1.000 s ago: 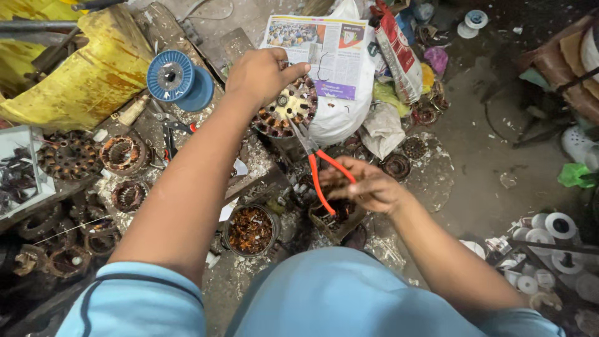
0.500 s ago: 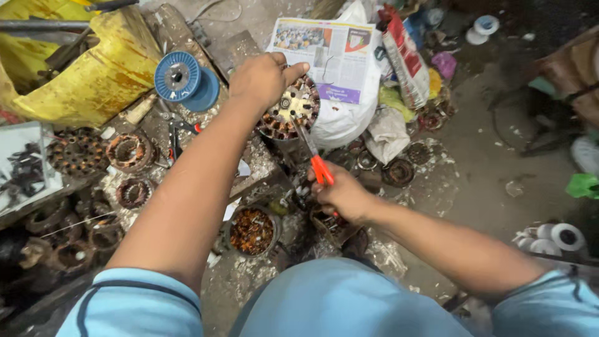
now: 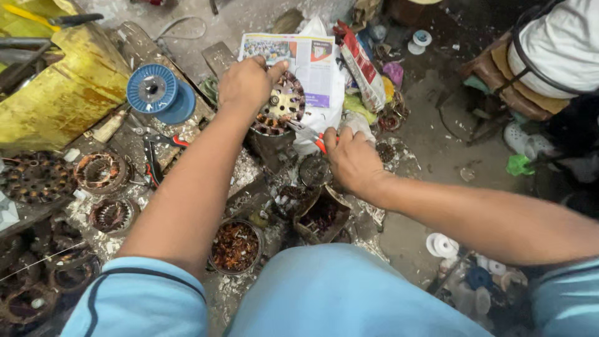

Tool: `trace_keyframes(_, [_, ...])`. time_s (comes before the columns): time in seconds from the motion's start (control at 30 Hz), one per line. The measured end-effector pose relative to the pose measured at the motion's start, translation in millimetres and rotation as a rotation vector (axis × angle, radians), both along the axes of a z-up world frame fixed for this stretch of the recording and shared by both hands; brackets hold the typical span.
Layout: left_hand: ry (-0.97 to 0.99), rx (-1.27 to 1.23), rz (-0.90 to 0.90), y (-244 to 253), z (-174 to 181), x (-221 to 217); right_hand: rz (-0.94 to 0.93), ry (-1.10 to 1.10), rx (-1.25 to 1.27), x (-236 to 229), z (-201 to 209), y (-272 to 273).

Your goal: The person uses red-handled pliers to cut and trim copper wires protruding from a cylindrical metal component. The person repeatedly rotates the component and snips the wires, dropping the cut pieces into a container below.

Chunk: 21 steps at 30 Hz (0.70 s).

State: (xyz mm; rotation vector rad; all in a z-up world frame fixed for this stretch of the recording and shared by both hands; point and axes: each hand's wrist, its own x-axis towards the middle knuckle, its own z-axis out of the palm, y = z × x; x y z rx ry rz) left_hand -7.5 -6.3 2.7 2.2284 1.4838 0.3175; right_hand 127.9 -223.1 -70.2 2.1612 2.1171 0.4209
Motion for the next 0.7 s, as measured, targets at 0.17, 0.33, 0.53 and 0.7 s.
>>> trace_keyframes(0.17, [0.045, 0.053, -0.062, 1.3, 1.9, 11.5, 0.030, -0.201, 0.010, -14.8, 56.4, -6.9])
trace_keyframes(0.33, [0.037, 0.034, -0.033, 12.1, -3.5, 7.2, -0.060, 0.651, -0.034, 0.9, 54.0, -16.4])
trace_keyframes(0.53, [-0.004, 0.062, -0.027, 7.0, -8.0, 6.2, -0.148, 1.606, 0.201, 12.4, -7.4, -65.1])
trace_keyframes(0.7, [-0.044, 0.147, -0.009, 5.9, -18.6, -0.5, -0.041, 0.984, 0.405, 17.4, -93.8, -143.4])
